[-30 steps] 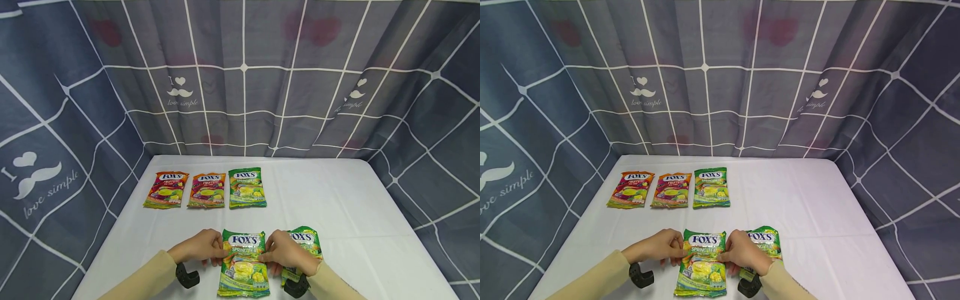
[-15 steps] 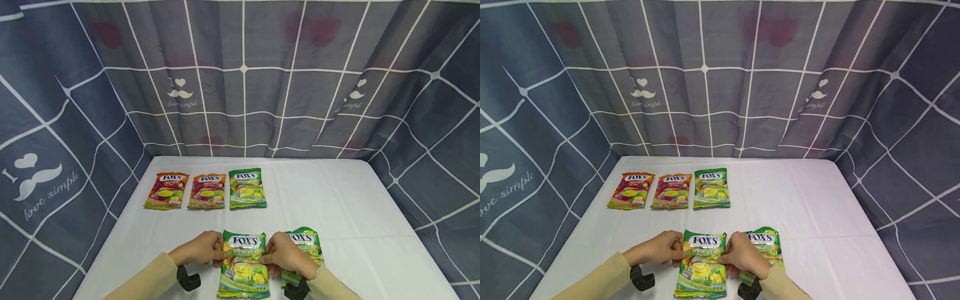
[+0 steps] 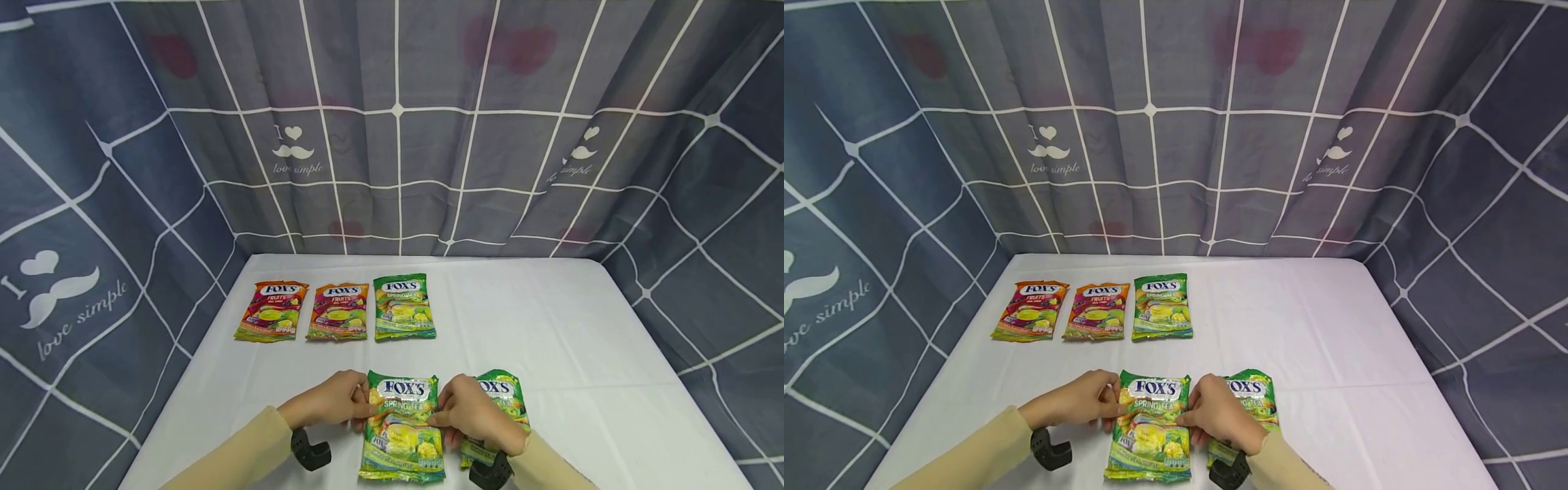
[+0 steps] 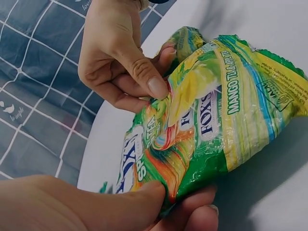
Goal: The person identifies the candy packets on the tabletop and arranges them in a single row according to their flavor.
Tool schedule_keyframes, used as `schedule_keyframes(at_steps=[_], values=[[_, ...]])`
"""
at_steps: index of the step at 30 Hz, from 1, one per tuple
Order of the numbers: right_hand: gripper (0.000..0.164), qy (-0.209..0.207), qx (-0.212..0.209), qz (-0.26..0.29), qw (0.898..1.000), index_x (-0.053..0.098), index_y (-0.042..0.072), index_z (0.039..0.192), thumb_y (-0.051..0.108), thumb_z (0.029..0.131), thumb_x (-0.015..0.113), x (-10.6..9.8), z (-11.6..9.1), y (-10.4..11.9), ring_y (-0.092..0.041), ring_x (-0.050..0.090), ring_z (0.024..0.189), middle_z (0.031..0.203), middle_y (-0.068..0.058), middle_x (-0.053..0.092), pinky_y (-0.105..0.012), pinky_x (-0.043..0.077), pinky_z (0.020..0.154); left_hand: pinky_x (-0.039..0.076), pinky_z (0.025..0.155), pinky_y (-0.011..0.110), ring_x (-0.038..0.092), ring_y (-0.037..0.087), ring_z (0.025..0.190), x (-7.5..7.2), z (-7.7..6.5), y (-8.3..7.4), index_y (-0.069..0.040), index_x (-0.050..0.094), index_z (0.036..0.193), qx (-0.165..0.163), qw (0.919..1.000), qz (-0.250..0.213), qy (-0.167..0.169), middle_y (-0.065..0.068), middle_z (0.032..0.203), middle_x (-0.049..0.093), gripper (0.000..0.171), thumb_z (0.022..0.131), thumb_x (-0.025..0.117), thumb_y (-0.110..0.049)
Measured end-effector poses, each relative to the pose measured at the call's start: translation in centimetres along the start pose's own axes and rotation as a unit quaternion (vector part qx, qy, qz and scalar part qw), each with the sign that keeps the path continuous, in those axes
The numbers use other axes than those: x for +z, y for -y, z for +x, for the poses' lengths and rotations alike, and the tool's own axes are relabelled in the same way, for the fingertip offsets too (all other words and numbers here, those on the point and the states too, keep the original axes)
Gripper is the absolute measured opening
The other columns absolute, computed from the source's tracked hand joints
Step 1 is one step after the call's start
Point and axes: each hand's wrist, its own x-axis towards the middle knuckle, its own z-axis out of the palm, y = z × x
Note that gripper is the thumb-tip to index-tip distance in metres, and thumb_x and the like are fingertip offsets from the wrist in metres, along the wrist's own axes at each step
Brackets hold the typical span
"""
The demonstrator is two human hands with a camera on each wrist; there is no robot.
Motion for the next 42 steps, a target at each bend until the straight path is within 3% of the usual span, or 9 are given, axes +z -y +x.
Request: schedule_keyframes(at_steps=[8, 16, 21, 28, 33, 38, 42], values=[[0.017, -0.015, -0.011, -0.028, 0.999, 0.068, -0.008, 0.094, 0.001, 0.096, 0.083, -1.8, -0.1, 1.0, -0.023, 0.068, 0.047, 0.061, -0.011, 0.069, -0.047, 0.061, 0.049, 0.044, 0.055, 0.028, 0.06, 0.017, 0.058, -0.3, 0.7, -1.4, -0.003, 0.059, 0.096, 0.029, 0.9995, 0.003, -0.011, 0.011, 0.072, 0.073, 0.019, 0.105, 0.075, -0.008], [0.025, -0.054, -0.001, -0.038, 0.998, 0.064, -0.011, 0.104, 0.003, 0.096, 0.083, -4.1, -0.3, 2.0, -0.03, 0.07, 0.05, 0.063, -0.011, 0.069, -0.05, 0.061, 0.052, 0.055, 0.061, 0.044, 0.071, 0.04, 0.07, -1.1, 2.3, -3.7, -0.001, 0.06, 0.099, 0.056, 0.9981, 0.012, -0.021, 0.014, 0.076, 0.074, 0.019, 0.106, 0.075, -0.01], [0.029, -0.076, 0.011, -0.039, 0.996, 0.064, -0.012, 0.108, 0.005, 0.096, 0.084, -5.4, -0.2, 2.4, -0.031, 0.071, 0.055, 0.066, -0.012, 0.07, -0.051, 0.063, 0.058, 0.055, 0.062, 0.046, 0.07, 0.035, 0.067, -1.4, 3.3, -4.8, -0.001, 0.06, 0.098, 0.062, 0.9972, 0.023, -0.035, 0.015, 0.077, 0.075, 0.021, 0.106, 0.075, -0.012], [0.026, -0.098, 0.013, -0.063, 0.993, 0.067, -0.009, 0.105, 0.007, 0.095, 0.085, -7.6, 0.2, 2.8, -0.032, 0.073, 0.058, 0.068, -0.011, 0.072, -0.053, 0.063, 0.06, 0.058, 0.069, 0.052, 0.073, 0.042, 0.073, -1.7, 5.1, -6.1, -0.002, 0.062, 0.097, 0.072, 0.9956, 0.04, -0.045, 0.016, 0.08, 0.076, 0.02, 0.107, 0.074, -0.013], [0.025, -0.119, 0.02, -0.066, 0.991, 0.068, -0.01, 0.104, 0.006, 0.096, 0.085, -9.2, 0.8, 2.8, -0.029, 0.073, 0.059, 0.072, -0.012, 0.073, -0.051, 0.064, 0.062, 0.057, 0.066, 0.043, 0.072, 0.036, 0.071, -1.8, 6.9, -6.8, -0.002, 0.063, 0.096, 0.071, 0.9946, 0.046, -0.06, 0.021, 0.085, 0.077, 0.02, 0.108, 0.073, -0.014], [0.022, -0.13, 0.03, -0.068, 0.989, 0.07, -0.011, 0.103, 0.006, 0.097, 0.084, -10.6, 1.5, 2.5, -0.028, 0.074, 0.061, 0.076, -0.013, 0.075, -0.053, 0.065, 0.067, 0.054, 0.061, 0.036, 0.073, 0.04, 0.074, -1.8, 8.5, -7.5, -0.001, 0.065, 0.095, 0.072, 0.9923, 0.057, -0.083, 0.021, 0.085, 0.076, 0.02, 0.108, 0.074, -0.015], [0.022, -0.141, 0.031, -0.074, 0.987, 0.072, -0.012, 0.103, 0.006, 0.098, 0.083, -11.7, 1.8, 2.3, -0.027, 0.074, 0.063, 0.079, -0.013, 0.076, -0.051, 0.065, 0.066, 0.06, 0.069, 0.047, 0.074, 0.045, 0.08, -1.7, 9.6, -8.4, -0.001, 0.063, 0.097, 0.075, 0.9908, 0.063, -0.093, 0.022, 0.086, 0.076, 0.019, 0.108, 0.073, -0.013]])
